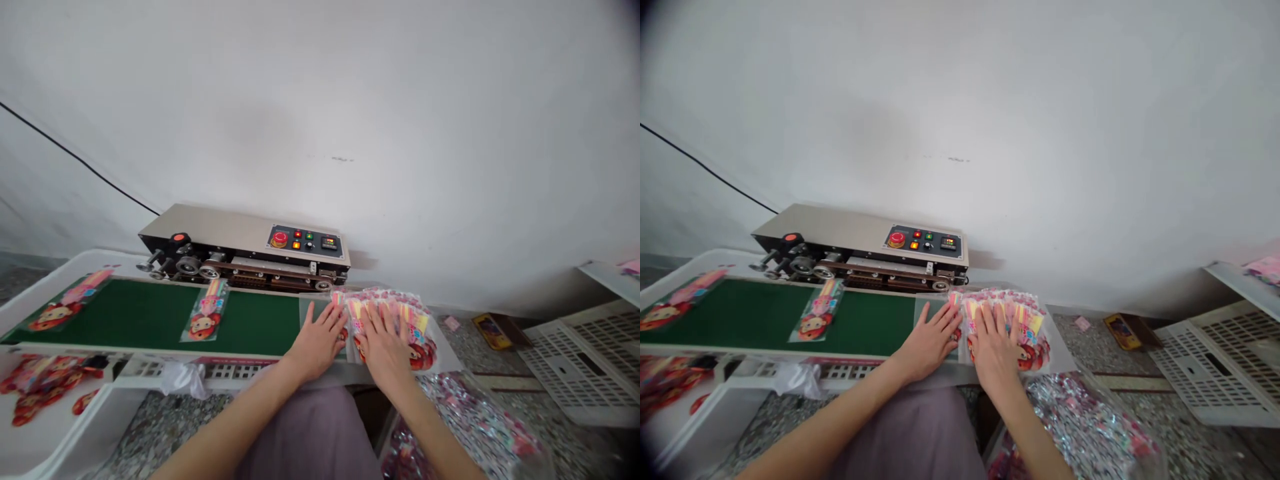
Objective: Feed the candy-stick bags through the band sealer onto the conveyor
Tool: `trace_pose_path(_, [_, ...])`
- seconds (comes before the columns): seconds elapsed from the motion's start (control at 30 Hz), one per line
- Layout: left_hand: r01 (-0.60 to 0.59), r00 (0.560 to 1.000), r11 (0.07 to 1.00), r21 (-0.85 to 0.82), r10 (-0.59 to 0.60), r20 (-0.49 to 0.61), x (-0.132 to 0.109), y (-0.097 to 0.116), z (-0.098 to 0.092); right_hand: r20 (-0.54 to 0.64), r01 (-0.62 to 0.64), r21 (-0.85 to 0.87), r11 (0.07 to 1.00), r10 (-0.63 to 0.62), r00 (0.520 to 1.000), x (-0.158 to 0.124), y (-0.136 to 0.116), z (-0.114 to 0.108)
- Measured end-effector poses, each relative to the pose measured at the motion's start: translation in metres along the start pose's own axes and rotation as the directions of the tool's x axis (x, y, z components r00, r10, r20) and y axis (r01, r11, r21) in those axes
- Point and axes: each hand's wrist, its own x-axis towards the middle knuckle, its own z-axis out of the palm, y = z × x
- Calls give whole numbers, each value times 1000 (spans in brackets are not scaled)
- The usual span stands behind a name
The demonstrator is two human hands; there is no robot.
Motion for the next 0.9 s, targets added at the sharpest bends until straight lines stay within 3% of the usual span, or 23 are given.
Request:
trace_pose_path(0.27, [246, 969, 966, 83, -248, 13, -27, -11, -19, 65, -19, 134, 991, 10, 998, 21, -52, 5])
trace_pose_path(0.4, [350, 937, 933, 83, -350, -12, -31, -20, -32, 58, 4, 153, 988, -13, 998, 26, -54, -1])
trace_pose_path(0.63, [116, 993, 991, -73, -114, 31, -17, 6, -23, 21, 50, 35, 998, -50, 999, 17, -20, -10])
trace_pose_path(0.73, [115, 993, 989, -94, -112, 40, -8, 10, -16, -2, 33, -6, 999, -33, 999, 17, -15, -11])
trace_pose_path(0.9, [126, 991, 991, -51, -124, 41, -1, 3, -16, 6, 112, 16, 994, -112, 994, 15, -11, -7])
